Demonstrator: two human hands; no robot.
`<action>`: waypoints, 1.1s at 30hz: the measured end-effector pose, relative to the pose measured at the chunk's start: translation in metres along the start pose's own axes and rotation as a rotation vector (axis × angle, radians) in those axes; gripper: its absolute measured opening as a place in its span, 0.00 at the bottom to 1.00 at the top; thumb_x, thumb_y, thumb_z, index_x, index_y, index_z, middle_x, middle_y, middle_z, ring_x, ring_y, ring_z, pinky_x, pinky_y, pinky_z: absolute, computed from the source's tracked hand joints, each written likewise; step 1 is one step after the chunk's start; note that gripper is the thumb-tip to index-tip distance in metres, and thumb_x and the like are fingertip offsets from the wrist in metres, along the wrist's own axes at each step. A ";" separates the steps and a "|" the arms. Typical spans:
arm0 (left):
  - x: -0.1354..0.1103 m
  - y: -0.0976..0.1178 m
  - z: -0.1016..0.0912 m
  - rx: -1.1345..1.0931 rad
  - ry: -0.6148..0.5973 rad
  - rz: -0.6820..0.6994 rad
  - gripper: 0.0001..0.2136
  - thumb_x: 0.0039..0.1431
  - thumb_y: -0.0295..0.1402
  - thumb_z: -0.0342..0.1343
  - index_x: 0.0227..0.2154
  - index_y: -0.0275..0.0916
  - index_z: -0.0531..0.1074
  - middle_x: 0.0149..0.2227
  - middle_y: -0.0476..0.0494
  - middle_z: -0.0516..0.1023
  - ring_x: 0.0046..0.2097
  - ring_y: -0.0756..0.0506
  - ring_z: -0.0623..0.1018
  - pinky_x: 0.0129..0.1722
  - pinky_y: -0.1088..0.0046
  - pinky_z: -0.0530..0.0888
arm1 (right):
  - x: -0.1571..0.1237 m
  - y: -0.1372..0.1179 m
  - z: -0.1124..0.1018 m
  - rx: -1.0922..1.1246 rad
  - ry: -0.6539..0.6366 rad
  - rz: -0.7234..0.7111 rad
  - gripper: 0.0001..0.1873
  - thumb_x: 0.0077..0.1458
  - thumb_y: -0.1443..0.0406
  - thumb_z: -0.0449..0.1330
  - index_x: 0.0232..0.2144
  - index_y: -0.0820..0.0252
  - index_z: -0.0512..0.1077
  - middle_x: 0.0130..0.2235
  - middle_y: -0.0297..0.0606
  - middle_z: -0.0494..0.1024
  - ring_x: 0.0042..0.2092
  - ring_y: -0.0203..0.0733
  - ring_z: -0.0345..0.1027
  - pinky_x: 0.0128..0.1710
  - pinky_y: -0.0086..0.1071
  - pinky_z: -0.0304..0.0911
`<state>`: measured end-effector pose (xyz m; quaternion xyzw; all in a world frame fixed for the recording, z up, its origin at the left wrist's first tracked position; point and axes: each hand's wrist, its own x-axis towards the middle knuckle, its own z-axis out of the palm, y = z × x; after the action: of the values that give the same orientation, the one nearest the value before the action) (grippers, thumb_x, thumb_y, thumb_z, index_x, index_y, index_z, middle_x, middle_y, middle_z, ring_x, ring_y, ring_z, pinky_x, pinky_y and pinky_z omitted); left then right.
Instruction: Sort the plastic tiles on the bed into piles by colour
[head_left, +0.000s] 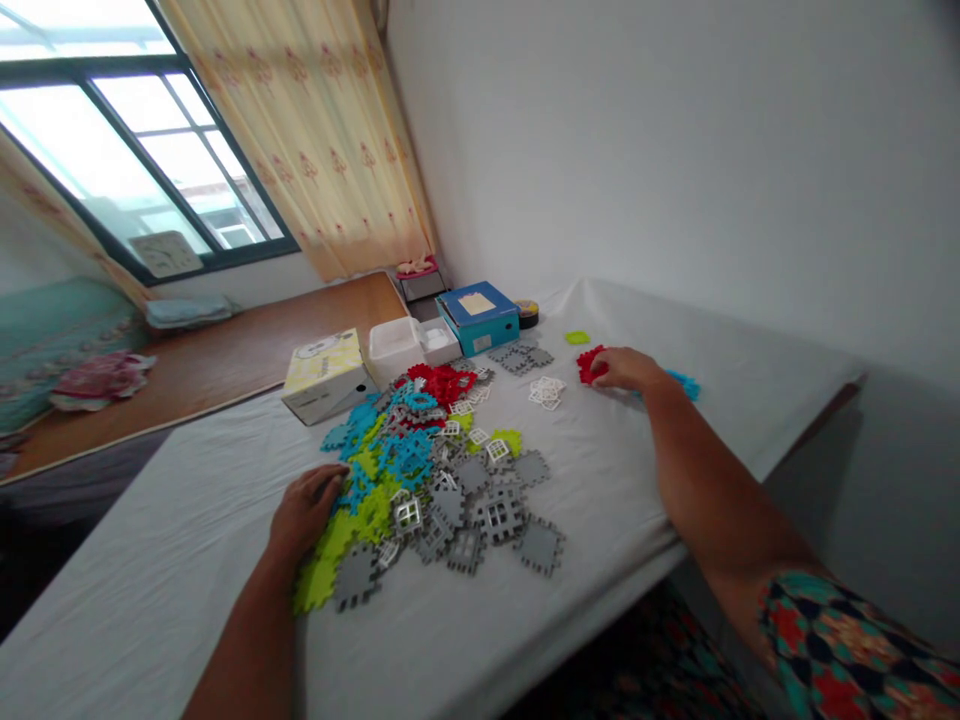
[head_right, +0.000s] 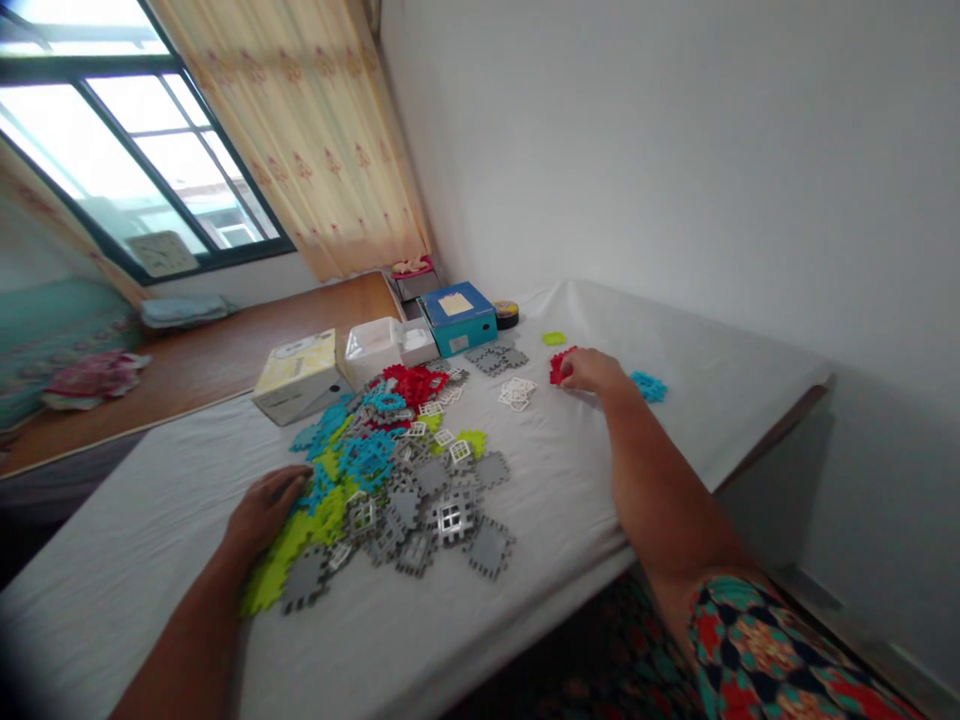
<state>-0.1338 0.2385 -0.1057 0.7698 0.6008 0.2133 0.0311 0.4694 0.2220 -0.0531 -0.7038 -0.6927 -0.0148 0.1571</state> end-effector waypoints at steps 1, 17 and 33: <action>0.000 0.000 0.000 -0.003 -0.003 0.004 0.21 0.58 0.47 0.44 0.41 0.43 0.78 0.47 0.44 0.79 0.50 0.41 0.76 0.55 0.62 0.69 | 0.001 0.002 0.002 -0.004 -0.012 0.002 0.07 0.52 0.59 0.62 0.30 0.53 0.79 0.34 0.35 0.79 0.40 0.42 0.71 0.41 0.32 0.62; -0.001 0.010 -0.003 -0.015 0.000 -0.006 0.20 0.58 0.45 0.44 0.41 0.42 0.78 0.47 0.43 0.79 0.50 0.42 0.76 0.55 0.63 0.69 | 0.013 -0.099 0.042 0.454 -0.311 -0.560 0.20 0.52 0.59 0.63 0.48 0.58 0.75 0.45 0.40 0.79 0.41 0.40 0.72 0.42 0.31 0.65; -0.001 0.007 -0.001 0.012 0.000 0.003 0.21 0.59 0.45 0.43 0.42 0.43 0.78 0.47 0.44 0.79 0.51 0.42 0.76 0.54 0.64 0.70 | 0.003 -0.138 0.057 0.469 -0.352 -0.510 0.17 0.44 0.76 0.58 0.38 0.63 0.77 0.37 0.38 0.78 0.35 0.35 0.70 0.35 0.26 0.62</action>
<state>-0.1278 0.2357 -0.1024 0.7708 0.6011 0.2095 0.0262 0.3228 0.2375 -0.0790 -0.4459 -0.8463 0.2263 0.1838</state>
